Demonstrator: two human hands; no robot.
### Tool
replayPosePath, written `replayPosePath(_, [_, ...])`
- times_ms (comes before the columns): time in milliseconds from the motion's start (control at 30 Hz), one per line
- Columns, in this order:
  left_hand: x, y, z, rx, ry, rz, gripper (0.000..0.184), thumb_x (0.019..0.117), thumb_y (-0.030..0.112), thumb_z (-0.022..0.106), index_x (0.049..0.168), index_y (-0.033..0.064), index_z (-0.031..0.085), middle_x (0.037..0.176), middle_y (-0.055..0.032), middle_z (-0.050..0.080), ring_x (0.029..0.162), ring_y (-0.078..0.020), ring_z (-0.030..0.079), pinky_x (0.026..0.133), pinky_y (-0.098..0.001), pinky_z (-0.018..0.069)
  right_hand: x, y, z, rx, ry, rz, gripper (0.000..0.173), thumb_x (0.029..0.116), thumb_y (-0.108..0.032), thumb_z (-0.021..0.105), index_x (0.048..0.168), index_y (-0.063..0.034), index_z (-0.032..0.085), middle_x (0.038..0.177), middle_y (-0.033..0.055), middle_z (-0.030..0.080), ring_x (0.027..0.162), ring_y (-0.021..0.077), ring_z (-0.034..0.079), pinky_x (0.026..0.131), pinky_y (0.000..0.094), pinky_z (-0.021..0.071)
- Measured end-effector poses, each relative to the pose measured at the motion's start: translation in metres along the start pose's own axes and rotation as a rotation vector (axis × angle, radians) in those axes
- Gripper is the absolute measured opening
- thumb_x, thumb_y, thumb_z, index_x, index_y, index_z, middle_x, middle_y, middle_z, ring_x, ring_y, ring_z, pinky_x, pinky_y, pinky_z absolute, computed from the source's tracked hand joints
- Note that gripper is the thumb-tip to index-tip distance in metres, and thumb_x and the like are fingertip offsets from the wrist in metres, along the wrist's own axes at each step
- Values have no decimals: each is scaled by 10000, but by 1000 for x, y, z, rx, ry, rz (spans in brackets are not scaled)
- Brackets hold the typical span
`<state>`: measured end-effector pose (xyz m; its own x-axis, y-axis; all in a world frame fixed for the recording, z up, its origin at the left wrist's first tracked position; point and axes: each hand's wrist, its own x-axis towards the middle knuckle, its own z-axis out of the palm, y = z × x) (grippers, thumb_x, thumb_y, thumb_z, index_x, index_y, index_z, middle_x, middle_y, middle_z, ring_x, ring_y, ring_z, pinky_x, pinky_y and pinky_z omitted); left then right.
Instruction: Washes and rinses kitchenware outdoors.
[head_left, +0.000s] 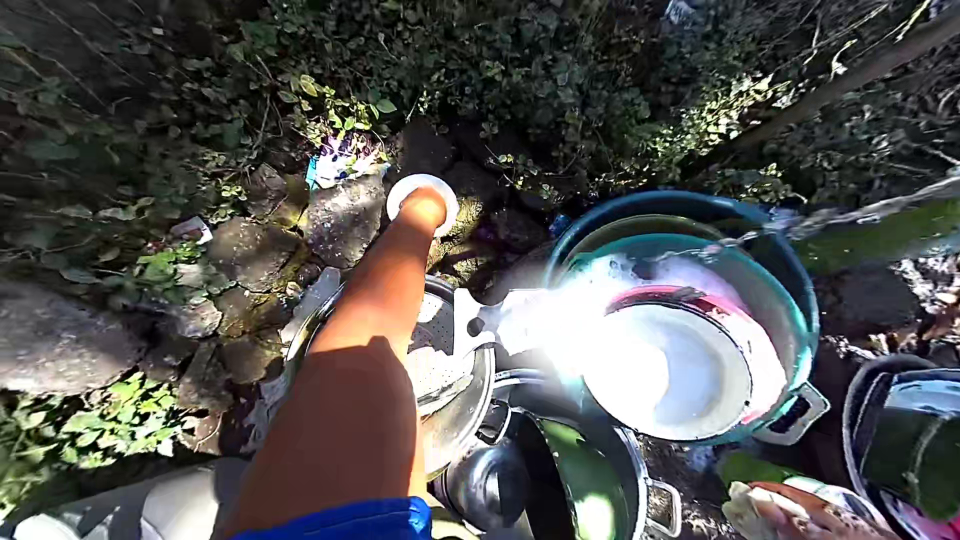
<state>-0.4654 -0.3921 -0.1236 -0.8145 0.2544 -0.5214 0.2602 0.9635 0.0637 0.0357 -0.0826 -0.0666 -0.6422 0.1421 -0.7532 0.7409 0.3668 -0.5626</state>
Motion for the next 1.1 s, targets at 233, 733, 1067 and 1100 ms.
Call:
replayPosePath(233, [-182, -58, -67, -264, 209, 377, 251, 1041, 178, 535, 926, 41, 710, 822, -90, 664, 770, -209, 632, 743, -465, 513, 20, -57, 15, -97, -108, -53, 469, 1026, -314, 545, 1248, 98, 583, 1103, 160, 643, 963, 144, 609, 912, 380, 515])
replayPosePath(733, [-221, -43, 153, -76, -224, -262, 279, 1016, 64, 511, 1204, -94, 644, 1318, -280, 614, 1241, -448, 600, 987, -630, 503, 41, -47, 32, -390, -191, -422, 483, 954, -463, 564, 1213, -81, 707, 1152, 134, 708, 1085, 246, 666, 970, 519, 501])
replayPosePath(1067, [-211, -57, 170, -143, -62, -265, 277, 993, 102, 584, 1216, -43, 662, 1284, -264, 639, 1226, -433, 613, 995, -630, 504, 26, -51, 43, -343, -168, -542, 400, 966, -406, 561, 1173, -105, 723, 1099, 73, 719, 1036, 173, 665, 938, 457, 513])
replayPosePath(1100, [-209, -60, 168, -150, -51, -255, 287, 996, 129, 597, 1211, -52, 656, 1277, -265, 641, 1224, -429, 613, 1006, -621, 499, 26, -50, 44, -330, -170, -536, 389, 965, -408, 568, 1165, -115, 726, 1098, 64, 720, 1040, 168, 665, 940, 456, 514])
